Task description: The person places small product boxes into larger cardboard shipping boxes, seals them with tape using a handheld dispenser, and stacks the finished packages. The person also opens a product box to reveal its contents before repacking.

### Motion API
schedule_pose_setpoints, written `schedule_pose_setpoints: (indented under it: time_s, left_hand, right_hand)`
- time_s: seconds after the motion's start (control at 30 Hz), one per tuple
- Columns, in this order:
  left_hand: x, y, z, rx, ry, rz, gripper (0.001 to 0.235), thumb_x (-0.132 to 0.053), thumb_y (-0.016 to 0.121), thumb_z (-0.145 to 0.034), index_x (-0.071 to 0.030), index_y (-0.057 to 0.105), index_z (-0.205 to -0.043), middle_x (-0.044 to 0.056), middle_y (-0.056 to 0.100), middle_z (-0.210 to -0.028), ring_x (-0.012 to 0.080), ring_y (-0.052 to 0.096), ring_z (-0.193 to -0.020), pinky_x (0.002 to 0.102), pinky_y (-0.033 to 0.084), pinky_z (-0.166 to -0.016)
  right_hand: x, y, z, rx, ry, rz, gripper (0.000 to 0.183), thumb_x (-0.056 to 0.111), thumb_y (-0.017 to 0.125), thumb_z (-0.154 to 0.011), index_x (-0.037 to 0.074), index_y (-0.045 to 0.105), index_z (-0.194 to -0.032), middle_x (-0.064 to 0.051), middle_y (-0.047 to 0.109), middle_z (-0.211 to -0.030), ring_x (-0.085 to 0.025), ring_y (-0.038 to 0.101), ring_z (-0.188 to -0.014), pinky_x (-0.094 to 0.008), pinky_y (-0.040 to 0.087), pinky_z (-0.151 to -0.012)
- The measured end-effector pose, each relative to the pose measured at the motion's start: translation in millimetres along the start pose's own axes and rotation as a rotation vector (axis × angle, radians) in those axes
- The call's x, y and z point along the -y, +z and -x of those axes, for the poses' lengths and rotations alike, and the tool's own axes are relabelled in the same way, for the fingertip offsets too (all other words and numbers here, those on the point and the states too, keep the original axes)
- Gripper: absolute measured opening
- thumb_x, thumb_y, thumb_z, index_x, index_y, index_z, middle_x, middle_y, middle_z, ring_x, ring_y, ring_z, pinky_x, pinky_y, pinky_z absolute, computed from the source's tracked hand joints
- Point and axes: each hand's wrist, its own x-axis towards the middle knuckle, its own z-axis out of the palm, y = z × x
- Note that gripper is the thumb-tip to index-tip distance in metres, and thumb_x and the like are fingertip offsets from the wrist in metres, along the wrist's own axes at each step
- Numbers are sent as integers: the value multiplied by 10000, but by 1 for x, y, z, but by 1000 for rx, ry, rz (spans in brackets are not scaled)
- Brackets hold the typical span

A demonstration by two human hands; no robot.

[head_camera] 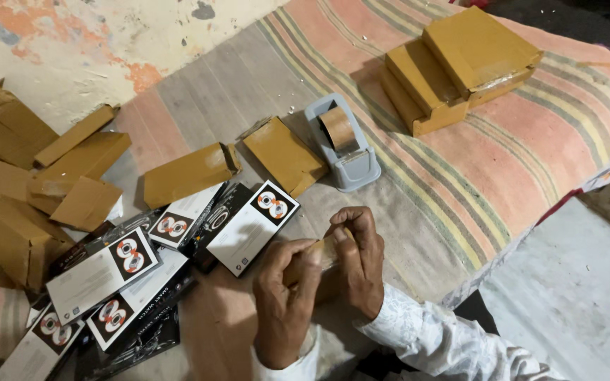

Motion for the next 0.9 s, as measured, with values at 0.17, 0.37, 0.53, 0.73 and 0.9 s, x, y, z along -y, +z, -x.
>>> schedule_pose_setpoints:
  time_s: [0.17, 0.37, 0.53, 0.73, 0.9]
  left_hand:
    - [-13, -11, -6, 128, -158, -232, 269, -206, 608, -1029, 25, 635, -893, 141, 575, -751, 260, 556, -673, 381, 482, -633]
    - [-35, -12, -24, 429, 368, -708, 540, -302, 634, -978, -8, 511, -1414, 174, 651, -996, 326, 635, -842, 466, 478, -714]
    - [-24, -2, -43, 596, 44, -1045, 664, -371, 644, -953, -103, 383, -1502, 159, 636, -1029, 321, 633, -892, 462, 487, -811]
    - [26, -50, -34, 197, -25, -782, 550, -353, 584, -1003, -69, 465, -1458, 215, 641, -1288, 367, 642, -1138, 443, 516, -913]
    - [97, -48, 15, -260, -241, -337, 564, -345, 468, -1041, -50, 402, -1518, 272, 542, -1451, 396, 590, -1283, 444, 482, -1028]
  right_hand:
    - [-19, -9, 11, 47, -236, 80, 319, 258, 413, -1039, -2, 555, -1158, -96, 594, -891, -153, 544, -754, -292, 457, -700]
    - [-55, -14, 7, 141, -289, 149, 657, 590, 257, -1065, 13, 569, -1109, -66, 597, -646, -174, 617, -541, -331, 455, -509]
    - [-85, -24, 10, 200, -301, 279, 614, 544, 259, -1083, 32, 595, -1043, -113, 655, -712, -252, 684, -604, -377, 532, -555]
    - [-76, -25, 3, 328, -275, 555, 383, 387, 482, -1047, 33, 615, -989, -183, 650, -787, -391, 644, -721, -472, 505, -668]
    - [-59, -5, -39, 520, -260, 983, 364, 393, 578, -1005, 45, 652, -927, -200, 646, -835, -404, 615, -837, -529, 462, -807]
